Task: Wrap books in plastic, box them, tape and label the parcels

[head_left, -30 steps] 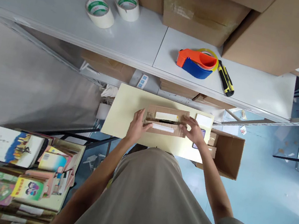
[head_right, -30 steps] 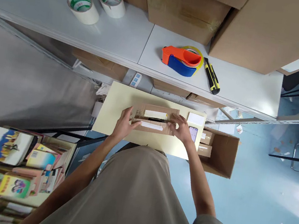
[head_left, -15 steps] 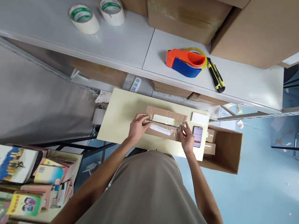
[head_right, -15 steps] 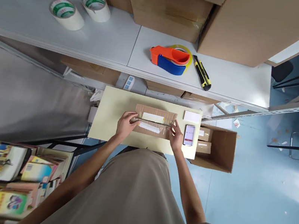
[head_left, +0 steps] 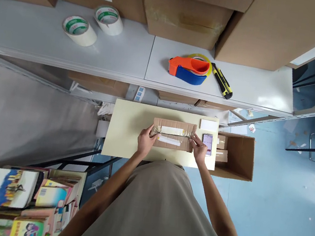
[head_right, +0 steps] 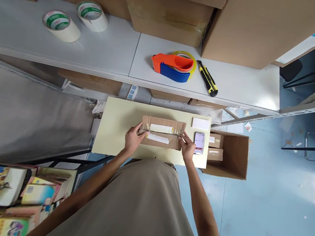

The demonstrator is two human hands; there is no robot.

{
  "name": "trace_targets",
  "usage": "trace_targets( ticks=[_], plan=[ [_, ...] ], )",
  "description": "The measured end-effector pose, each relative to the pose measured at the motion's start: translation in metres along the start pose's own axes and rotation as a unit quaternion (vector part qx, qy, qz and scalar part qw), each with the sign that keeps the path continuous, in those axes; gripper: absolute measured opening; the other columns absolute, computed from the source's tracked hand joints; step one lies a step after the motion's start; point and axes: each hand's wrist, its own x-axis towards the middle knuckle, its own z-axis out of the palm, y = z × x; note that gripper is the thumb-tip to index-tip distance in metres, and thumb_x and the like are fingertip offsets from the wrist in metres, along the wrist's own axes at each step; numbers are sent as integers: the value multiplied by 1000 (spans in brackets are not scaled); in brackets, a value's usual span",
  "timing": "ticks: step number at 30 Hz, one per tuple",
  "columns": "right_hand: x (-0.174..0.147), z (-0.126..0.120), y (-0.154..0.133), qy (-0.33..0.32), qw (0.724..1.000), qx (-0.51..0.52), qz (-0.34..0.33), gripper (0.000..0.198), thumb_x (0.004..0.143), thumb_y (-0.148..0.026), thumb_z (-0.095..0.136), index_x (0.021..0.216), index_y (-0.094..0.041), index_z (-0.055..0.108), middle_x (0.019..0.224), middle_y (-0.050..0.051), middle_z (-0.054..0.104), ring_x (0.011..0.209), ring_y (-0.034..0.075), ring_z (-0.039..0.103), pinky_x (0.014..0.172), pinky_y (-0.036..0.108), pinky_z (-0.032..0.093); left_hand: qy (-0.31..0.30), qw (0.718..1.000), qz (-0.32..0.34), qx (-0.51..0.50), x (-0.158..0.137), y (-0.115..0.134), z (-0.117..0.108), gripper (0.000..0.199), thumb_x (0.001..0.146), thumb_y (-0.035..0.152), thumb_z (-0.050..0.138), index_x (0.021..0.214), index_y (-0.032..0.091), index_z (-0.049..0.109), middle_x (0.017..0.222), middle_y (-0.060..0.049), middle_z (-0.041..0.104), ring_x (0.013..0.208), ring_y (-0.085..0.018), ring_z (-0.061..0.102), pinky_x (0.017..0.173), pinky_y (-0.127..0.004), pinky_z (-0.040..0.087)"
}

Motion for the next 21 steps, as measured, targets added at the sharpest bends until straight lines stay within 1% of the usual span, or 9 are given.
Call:
trace_targets(
  ticks=[3,6,8,9,11,14,17,19,21],
  plan=[
    [-2,1,0,6,1000,4,3,47,91,-65,73,109,-24,87,149,14,75,128,40,78,109,55,66,-13,999,39,-14,3,-2,-5,57,95,40,83,145,20,67,122,-18,78,112,-34,76,103,-50,62],
    [-3,-3,-6,-7,999,-32,-21,50,95,-68,67,111,-24,85,152,17,73,123,39,80,100,54,70,-29,996,86,-11,9,-2,-18,56,92,37,86,142,22,66,138,-17,73,129,-35,71,112,-52,60],
    [1,-10,-22,-13,994,-89,-59,51,100,-67,61,112,-23,84,151,19,72,123,38,79,98,55,70,-21,993,117,-1,19,8,-30,53,90,36,87,138,22,66,144,-17,69,140,-36,65,119,-53,56],
    [5,-14,-35,-10,989,-124,-85,51,103,-65,58,114,-23,84,151,19,72,126,38,78,100,56,69,-13,991,136,-2,25,17,-37,50,91,36,86,136,23,67,146,-17,69,143,-36,64,121,-53,54],
    [21,-22,-73,9,970,-192,-151,48,108,-59,53,124,-24,81,151,19,71,133,39,73,110,60,64,5,984,179,-20,42,43,-54,40,97,38,80,133,24,69,143,-15,71,139,-34,66,122,-52,54],
    [56,-29,-149,12,929,-253,-270,49,114,-52,47,150,-24,66,154,17,68,145,36,64,122,59,55,33,965,248,-72,75,98,-81,27,109,43,65,127,25,73,130,-11,79,128,-29,72,117,-48,56],
    [100,-24,-217,18,882,-307,-357,54,115,-47,45,162,-21,52,160,19,62,152,37,56,127,60,47,63,945,298,-120,104,154,-104,31,114,45,56,120,23,77,122,-9,83,119,-25,76,113,-42,58],
    [128,-14,-246,9,856,-348,-383,56,113,-42,50,163,-14,48,162,22,59,152,39,53,128,62,43,78,934,317,-144,117,181,-114,33,115,46,55,120,22,78,121,-8,83,116,-23,77,109,-39,59],
    [153,-1,-259,-4,840,-389,-378,58,110,-36,56,159,-8,48,155,26,62,148,43,55,128,65,41,88,929,322,-163,124,197,-120,35,115,46,55,121,21,78,119,-9,84,113,-22,79,107,-37,59]
  ],
)
